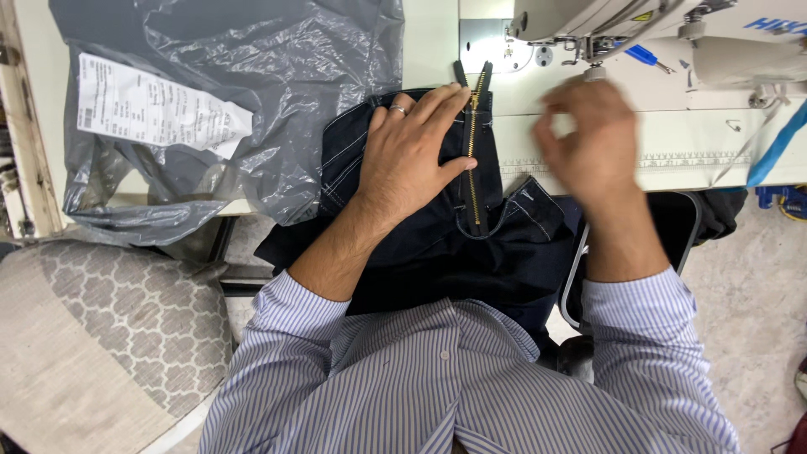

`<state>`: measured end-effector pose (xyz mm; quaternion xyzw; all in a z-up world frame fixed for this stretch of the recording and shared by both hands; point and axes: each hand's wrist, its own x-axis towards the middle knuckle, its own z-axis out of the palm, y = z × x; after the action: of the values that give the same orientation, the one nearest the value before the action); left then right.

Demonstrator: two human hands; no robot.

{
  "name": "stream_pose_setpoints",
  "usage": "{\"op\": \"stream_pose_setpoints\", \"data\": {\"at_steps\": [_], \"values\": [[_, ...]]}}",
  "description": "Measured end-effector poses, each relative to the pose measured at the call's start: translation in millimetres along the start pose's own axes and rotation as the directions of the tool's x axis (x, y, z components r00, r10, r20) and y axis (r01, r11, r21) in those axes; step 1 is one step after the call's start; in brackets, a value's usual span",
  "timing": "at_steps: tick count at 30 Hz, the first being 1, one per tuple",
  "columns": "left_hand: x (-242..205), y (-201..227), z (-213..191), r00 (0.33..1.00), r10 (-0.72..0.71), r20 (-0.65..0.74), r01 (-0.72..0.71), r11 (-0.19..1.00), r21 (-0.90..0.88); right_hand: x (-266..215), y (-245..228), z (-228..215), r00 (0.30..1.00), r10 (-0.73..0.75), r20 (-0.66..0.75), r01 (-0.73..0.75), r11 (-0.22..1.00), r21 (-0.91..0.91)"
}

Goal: The person replaces a zipper on a pair of dark blue jeans using an industrial sewing machine. They position the new zipper tape along the fabric fly, sew it into place along the edge, and use scissors to trim the excess tape and thread.

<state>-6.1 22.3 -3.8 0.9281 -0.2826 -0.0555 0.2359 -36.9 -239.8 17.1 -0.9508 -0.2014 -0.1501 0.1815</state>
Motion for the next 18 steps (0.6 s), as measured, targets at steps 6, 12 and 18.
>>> {"op": "stream_pose_setpoints", "data": {"at_steps": [6, 12, 18], "values": [[-2.6, 0.2, 1.5, 0.999, 0.02, -0.036, -0.021, 0.999, -0.039, -36.7, 69.5, -10.9, 0.951, 0.192, -0.242, -0.236, 0.958, -0.165], [-3.0, -0.1, 5.1, 0.998, 0.018, -0.065, -0.02, 0.999, -0.032, -18.1, 22.3, -8.4, 0.918, 0.344, -0.2, -0.326, 0.938, 0.119], [-3.1, 8.9, -1.0, 0.998, -0.018, -0.052, 0.017, 0.999, -0.03, 25.2, -43.7, 28.3, 0.981, 0.194, 0.023, -0.188, 0.906, 0.379]]}}
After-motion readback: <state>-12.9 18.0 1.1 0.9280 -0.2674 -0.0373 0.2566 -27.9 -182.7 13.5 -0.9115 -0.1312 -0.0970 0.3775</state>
